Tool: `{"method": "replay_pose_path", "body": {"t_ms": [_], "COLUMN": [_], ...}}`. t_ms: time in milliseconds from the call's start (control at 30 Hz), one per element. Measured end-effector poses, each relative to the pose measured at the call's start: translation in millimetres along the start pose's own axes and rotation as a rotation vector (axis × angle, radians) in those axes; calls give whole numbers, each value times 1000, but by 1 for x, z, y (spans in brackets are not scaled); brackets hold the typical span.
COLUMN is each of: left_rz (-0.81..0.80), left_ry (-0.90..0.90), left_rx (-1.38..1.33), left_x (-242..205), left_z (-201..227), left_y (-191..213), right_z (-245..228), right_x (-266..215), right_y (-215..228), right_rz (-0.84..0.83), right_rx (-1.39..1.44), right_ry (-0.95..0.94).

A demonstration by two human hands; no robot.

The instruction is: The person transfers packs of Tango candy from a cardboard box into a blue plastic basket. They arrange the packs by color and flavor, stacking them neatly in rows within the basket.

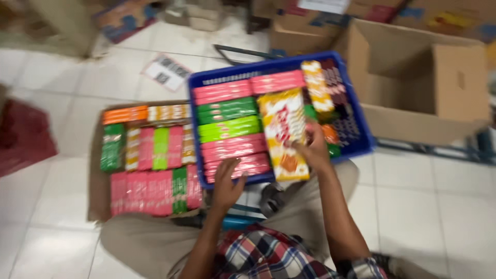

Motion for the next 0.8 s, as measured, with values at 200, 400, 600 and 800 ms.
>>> {"method": "replay_pose_path", "body": {"t_ms": [200,400,600,800], "left_rz": [293,299,152,141], "left_ry": [-316,-344,-303,-297], "left_rx": [523,543,536,513], "left_x": [-22,-21,-21,-25], "left_z": [5,6,19,8], "left_y": [-32,-29,-22,-31], "right_z": [-5,44,84,108], "right_x": [55,93,104,109], "right_y": [138,165,131,132], "right_rz": [410,699,621,459], "right_rx": [-35,-295,-333,-176], "right_ry": [323,284,359,63]}}
Point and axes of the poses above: each hand's wrist, its own x-axis towards the middle knuckle, its own y-axis out of the back of the hand, z = x × y, the point moved 3 cm from there along x, towards the middle knuckle, and after that the axes turned 10 degrees about x, right-handed, at the moved point
